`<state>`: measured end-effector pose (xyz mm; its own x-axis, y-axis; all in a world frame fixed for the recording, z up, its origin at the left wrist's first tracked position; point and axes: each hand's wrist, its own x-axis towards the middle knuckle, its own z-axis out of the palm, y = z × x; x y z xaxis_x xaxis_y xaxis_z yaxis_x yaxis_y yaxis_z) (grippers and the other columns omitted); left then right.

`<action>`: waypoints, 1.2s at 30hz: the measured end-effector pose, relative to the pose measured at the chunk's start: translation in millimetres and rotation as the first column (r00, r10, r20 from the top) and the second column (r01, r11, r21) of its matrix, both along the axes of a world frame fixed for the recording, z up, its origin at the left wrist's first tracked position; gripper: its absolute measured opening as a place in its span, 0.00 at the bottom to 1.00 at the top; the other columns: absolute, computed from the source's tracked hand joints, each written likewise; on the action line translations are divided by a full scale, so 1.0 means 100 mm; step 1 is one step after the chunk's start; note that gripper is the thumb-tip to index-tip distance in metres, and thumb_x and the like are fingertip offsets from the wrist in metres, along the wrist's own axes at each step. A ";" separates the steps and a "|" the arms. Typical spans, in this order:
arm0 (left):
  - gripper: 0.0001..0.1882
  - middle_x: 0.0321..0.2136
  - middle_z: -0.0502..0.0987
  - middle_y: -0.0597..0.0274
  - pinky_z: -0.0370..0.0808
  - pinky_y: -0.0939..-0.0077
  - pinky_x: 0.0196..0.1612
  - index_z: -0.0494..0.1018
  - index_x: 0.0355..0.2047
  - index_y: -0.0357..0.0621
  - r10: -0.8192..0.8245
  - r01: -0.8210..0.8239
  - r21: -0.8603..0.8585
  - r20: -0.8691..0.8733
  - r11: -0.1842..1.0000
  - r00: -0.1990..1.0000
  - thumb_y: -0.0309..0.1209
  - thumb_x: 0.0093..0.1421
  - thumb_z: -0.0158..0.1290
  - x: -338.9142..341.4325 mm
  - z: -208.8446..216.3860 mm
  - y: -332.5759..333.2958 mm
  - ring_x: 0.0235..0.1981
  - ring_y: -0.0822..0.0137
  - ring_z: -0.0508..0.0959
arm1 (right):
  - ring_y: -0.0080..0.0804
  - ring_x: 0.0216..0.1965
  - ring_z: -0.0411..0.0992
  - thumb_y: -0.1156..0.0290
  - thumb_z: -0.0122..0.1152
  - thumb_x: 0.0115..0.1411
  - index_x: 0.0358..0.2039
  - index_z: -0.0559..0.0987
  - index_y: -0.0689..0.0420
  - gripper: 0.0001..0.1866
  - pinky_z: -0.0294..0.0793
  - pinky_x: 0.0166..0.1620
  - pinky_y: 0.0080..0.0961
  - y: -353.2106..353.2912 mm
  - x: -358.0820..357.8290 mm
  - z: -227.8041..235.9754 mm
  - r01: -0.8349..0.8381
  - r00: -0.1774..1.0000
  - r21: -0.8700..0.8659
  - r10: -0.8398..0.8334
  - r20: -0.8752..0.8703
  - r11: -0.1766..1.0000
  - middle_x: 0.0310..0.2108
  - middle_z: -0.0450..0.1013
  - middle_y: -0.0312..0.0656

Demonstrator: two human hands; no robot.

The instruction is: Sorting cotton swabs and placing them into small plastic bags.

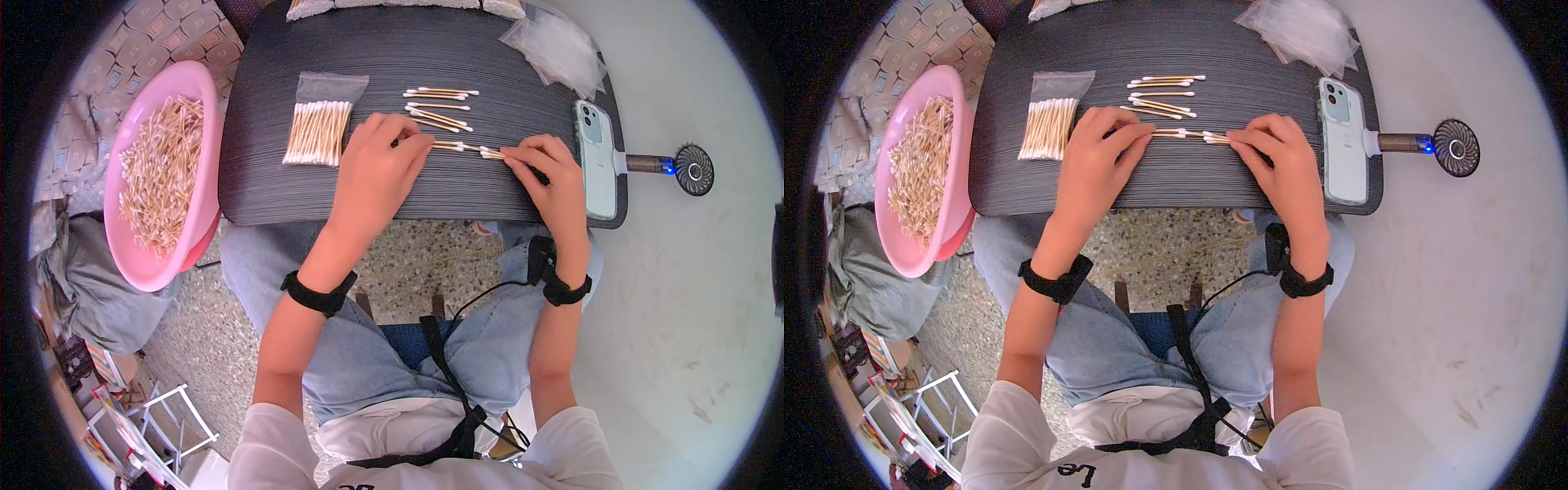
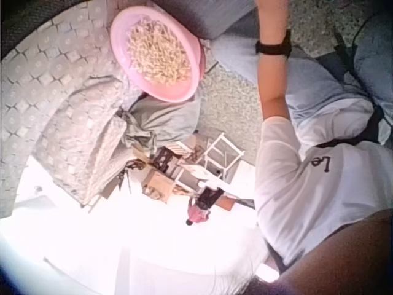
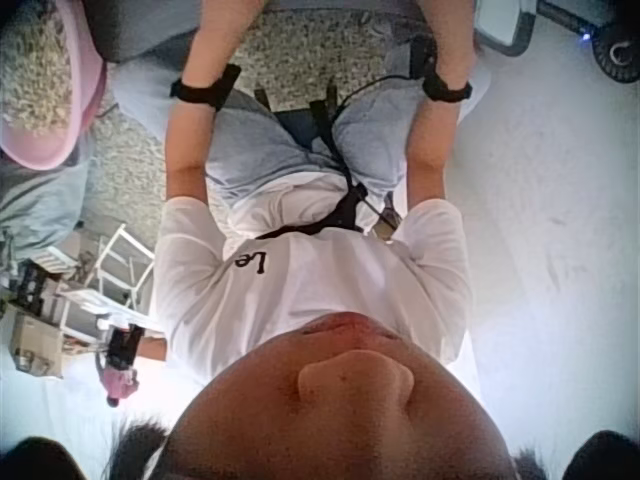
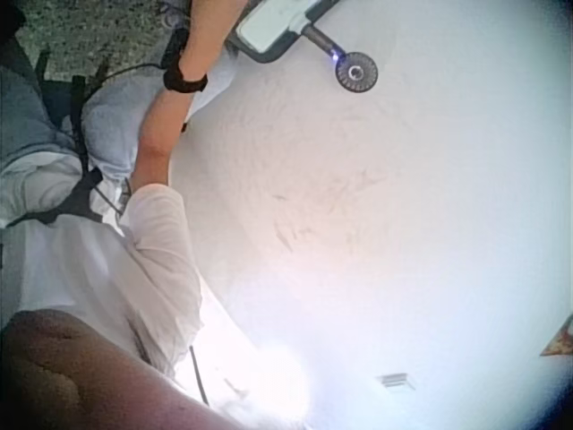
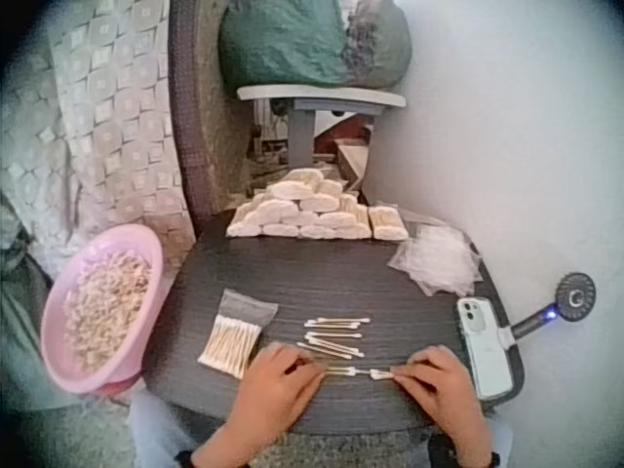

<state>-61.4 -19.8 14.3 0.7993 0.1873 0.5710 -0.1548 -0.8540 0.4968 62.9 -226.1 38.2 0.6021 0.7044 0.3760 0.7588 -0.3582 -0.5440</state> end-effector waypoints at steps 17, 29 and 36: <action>0.14 0.38 0.76 0.59 0.74 0.66 0.43 0.78 0.41 0.41 0.038 -0.039 0.029 0.035 0.999 0.999 0.20 0.52 0.58 -0.01 0.03 -0.08 0.40 0.56 0.77 | 0.33 0.32 0.69 0.76 0.68 0.49 0.35 0.84 0.55 0.11 0.71 0.38 0.29 0.22 -0.12 -0.08 -0.137 0.984 0.032 0.132 0.120 0.990 0.31 0.71 0.37; 0.14 0.43 0.77 0.56 0.71 0.56 0.57 0.78 0.39 0.36 -0.121 0.116 0.155 0.022 0.981 0.992 0.21 0.50 0.58 -0.07 0.06 -0.30 0.47 0.56 0.77 | 0.36 0.34 0.70 0.75 0.69 0.49 0.35 0.82 0.57 0.11 0.72 0.39 0.29 0.25 -0.15 -0.15 -0.188 0.977 0.102 0.176 0.117 0.977 0.34 0.73 0.38; 0.13 0.44 0.77 0.56 0.71 0.56 0.58 0.78 0.39 0.35 -0.105 0.106 0.163 -0.014 0.981 0.994 0.22 0.50 0.58 -0.12 0.02 -0.33 0.49 0.58 0.76 | 0.34 0.35 0.70 0.75 0.69 0.50 0.35 0.83 0.57 0.10 0.73 0.40 0.29 0.18 -0.17 -0.09 -0.158 0.987 0.083 0.154 0.051 0.984 0.34 0.73 0.37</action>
<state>-73.4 -52.6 16.6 0.8124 0.0061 0.5830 -0.2465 -0.9025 0.3530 45.6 -207.8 29.5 0.4686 0.7522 0.4633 0.8258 -0.1867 -0.5321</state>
